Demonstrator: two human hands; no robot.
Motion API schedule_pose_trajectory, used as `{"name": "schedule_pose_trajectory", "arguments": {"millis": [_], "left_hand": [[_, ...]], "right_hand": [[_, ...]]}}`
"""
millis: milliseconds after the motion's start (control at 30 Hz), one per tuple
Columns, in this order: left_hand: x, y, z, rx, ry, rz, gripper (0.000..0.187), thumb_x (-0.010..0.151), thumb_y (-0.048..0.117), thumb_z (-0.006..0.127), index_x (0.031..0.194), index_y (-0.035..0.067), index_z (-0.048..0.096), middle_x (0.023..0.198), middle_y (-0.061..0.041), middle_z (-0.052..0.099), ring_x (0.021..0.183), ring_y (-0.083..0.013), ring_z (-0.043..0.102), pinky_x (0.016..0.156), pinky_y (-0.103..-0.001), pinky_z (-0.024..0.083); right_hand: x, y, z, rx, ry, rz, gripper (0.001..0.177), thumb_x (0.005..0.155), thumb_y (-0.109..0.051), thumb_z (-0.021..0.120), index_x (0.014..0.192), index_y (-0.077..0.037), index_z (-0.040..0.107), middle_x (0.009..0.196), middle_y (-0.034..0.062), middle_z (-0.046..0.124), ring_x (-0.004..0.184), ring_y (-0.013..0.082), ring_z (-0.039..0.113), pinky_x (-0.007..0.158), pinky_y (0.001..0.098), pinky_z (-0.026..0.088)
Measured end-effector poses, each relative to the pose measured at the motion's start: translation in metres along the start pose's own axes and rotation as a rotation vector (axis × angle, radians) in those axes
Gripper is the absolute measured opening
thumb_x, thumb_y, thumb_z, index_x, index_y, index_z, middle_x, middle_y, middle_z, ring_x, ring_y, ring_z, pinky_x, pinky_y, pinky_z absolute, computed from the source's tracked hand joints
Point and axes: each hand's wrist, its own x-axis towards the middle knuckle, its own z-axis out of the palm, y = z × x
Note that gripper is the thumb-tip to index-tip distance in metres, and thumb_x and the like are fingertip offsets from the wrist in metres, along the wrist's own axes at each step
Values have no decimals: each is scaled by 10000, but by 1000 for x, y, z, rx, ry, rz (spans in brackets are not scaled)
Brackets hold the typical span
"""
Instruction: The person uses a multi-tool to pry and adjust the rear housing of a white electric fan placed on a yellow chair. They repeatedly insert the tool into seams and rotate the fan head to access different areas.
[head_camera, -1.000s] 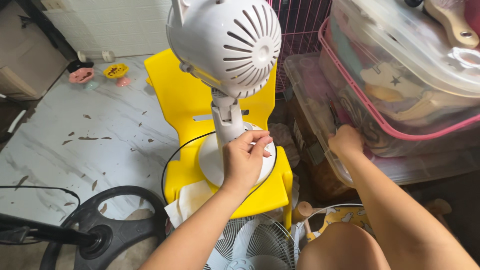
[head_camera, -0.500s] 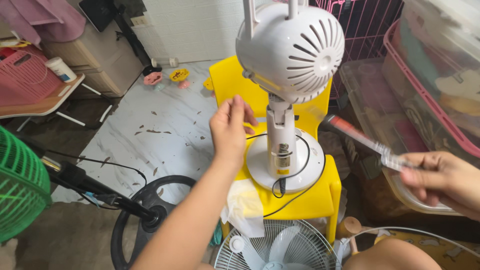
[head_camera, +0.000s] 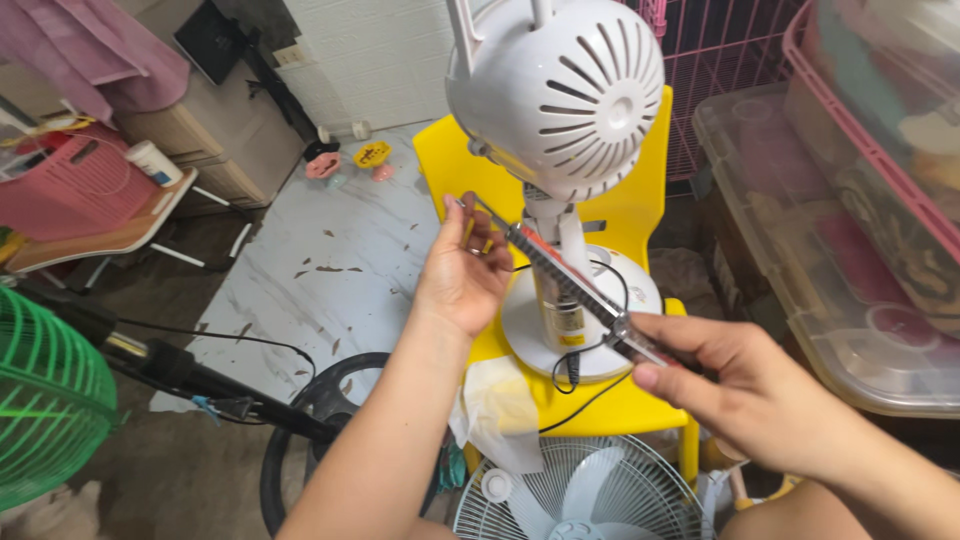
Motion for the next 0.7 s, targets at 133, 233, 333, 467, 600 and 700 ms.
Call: {"name": "schedule_pose_trajectory", "arguments": {"millis": [133, 233, 333, 467, 600, 700], "left_hand": [[-4, -4, 12, -51, 116, -59, 333, 870, 527, 698, 1062, 256, 665, 891, 65, 583, 807, -167, 571, 817, -361, 544], [-7, -9, 18, -110, 41, -68, 320, 890, 513, 730, 1042, 236, 681, 876, 62, 584, 824, -152, 586, 801, -359, 543], [-10, -9, 17, -52, -29, -79, 339, 863, 526, 714, 1040, 238, 692, 903, 22, 637, 806, -175, 594, 762, -361, 542], [-11, -2, 10, 19, -151, 9, 280, 954, 419, 698, 1128, 199, 692, 964, 54, 628, 915, -149, 631, 788, -297, 520], [-5, -1, 7, 151, -131, 80, 259, 976, 369, 638, 1126, 166, 696, 948, 38, 632, 887, -156, 626, 745, -300, 522], [9, -1, 12, 41, -46, 26, 243, 980, 366, 622, 1127, 184, 685, 977, 57, 642, 886, -140, 627, 767, -285, 533]], "right_hand": [[8, -1, 16, -211, 48, -106, 479, 911, -205, 689, 1341, 5, 674, 1124, 70, 802, 1029, 79, 658, 913, 247, 521], [13, 4, 17, -230, 92, -91, 477, 901, -215, 675, 1327, 0, 664, 1124, 77, 764, 1040, 100, 670, 939, 267, 517], [20, 9, 16, -244, 137, -96, 464, 914, -208, 661, 1327, 4, 654, 1095, 75, 774, 1017, 98, 677, 913, 261, 521], [25, 9, 15, -209, 116, -93, 516, 961, -199, 623, 1451, -55, 555, 1066, 83, 802, 988, 103, 670, 880, 264, 536], [27, 0, 20, -114, 40, -194, 694, 1049, -169, 603, 1694, -117, 352, 1126, 118, 788, 1035, 124, 658, 915, 274, 532], [24, -7, 29, -329, 165, -230, 576, 968, -174, 579, 1522, -65, 462, 1158, 79, 729, 1019, 92, 636, 894, 243, 485]]}}
